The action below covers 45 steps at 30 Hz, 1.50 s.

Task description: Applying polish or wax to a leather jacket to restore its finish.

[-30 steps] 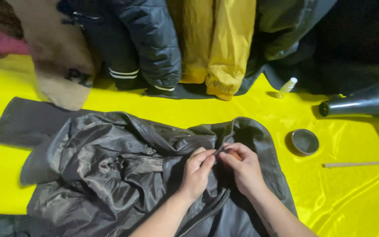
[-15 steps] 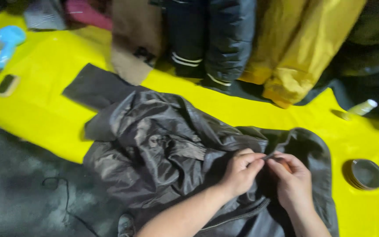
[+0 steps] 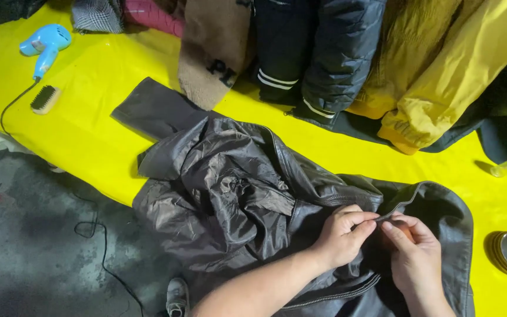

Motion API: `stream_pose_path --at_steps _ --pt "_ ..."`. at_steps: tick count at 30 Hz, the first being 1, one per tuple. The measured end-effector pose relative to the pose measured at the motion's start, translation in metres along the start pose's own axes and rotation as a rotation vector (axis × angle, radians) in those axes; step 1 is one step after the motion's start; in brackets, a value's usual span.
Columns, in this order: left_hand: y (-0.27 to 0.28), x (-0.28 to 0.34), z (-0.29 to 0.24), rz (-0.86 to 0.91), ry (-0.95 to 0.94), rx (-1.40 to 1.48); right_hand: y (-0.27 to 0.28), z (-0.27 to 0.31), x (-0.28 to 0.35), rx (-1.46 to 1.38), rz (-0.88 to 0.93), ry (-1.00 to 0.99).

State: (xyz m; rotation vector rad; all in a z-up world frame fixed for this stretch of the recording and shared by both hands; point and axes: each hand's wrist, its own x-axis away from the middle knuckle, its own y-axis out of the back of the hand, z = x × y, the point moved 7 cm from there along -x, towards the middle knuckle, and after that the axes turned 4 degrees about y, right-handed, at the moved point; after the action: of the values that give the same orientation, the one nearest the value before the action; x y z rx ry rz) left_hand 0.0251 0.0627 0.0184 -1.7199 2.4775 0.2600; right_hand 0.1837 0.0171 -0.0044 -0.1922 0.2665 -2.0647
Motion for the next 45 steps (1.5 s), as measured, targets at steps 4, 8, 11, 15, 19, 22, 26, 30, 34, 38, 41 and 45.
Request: stream_pose_path --at_steps 4,8,11,15,19,22,26,30,34,38,41,45 --pt "0.003 -0.001 -0.006 0.020 0.044 0.049 0.002 0.000 -0.002 -0.052 -0.004 -0.054" --pt "0.002 0.000 -0.001 0.006 0.031 0.036 0.007 -0.007 -0.002 -0.065 0.042 -0.052" --pt "0.001 0.002 -0.002 0.005 -0.015 -0.024 0.004 -0.006 0.000 -0.003 0.022 -0.011" --pt "0.002 0.000 -0.004 0.008 -0.010 0.002 -0.002 0.001 -0.001 -0.040 -0.008 -0.048" --pt "0.002 0.001 -0.001 -0.004 -0.010 0.034 0.009 -0.007 -0.003 -0.071 0.009 -0.019" --pt "0.002 -0.001 -0.003 -0.006 -0.032 0.037 0.010 -0.011 -0.004 -0.044 0.042 -0.032" --pt "0.001 0.000 -0.006 0.004 -0.009 -0.028 0.002 -0.002 0.000 0.033 -0.013 -0.016" --pt "0.002 0.000 -0.006 -0.002 -0.008 -0.002 0.000 0.001 -0.001 -0.013 -0.006 -0.031" --pt "0.002 0.000 -0.002 0.003 -0.005 0.018 0.008 -0.006 -0.004 -0.071 0.015 -0.028" --pt "0.004 0.000 -0.007 -0.005 -0.035 0.008 0.004 -0.008 -0.004 -0.068 0.033 -0.025" --pt "0.005 -0.001 -0.003 -0.012 -0.017 0.001 -0.002 -0.003 -0.004 -0.027 -0.036 -0.047" --pt "0.006 -0.002 -0.004 -0.027 -0.050 -0.018 0.001 -0.003 -0.006 -0.061 -0.045 -0.069"
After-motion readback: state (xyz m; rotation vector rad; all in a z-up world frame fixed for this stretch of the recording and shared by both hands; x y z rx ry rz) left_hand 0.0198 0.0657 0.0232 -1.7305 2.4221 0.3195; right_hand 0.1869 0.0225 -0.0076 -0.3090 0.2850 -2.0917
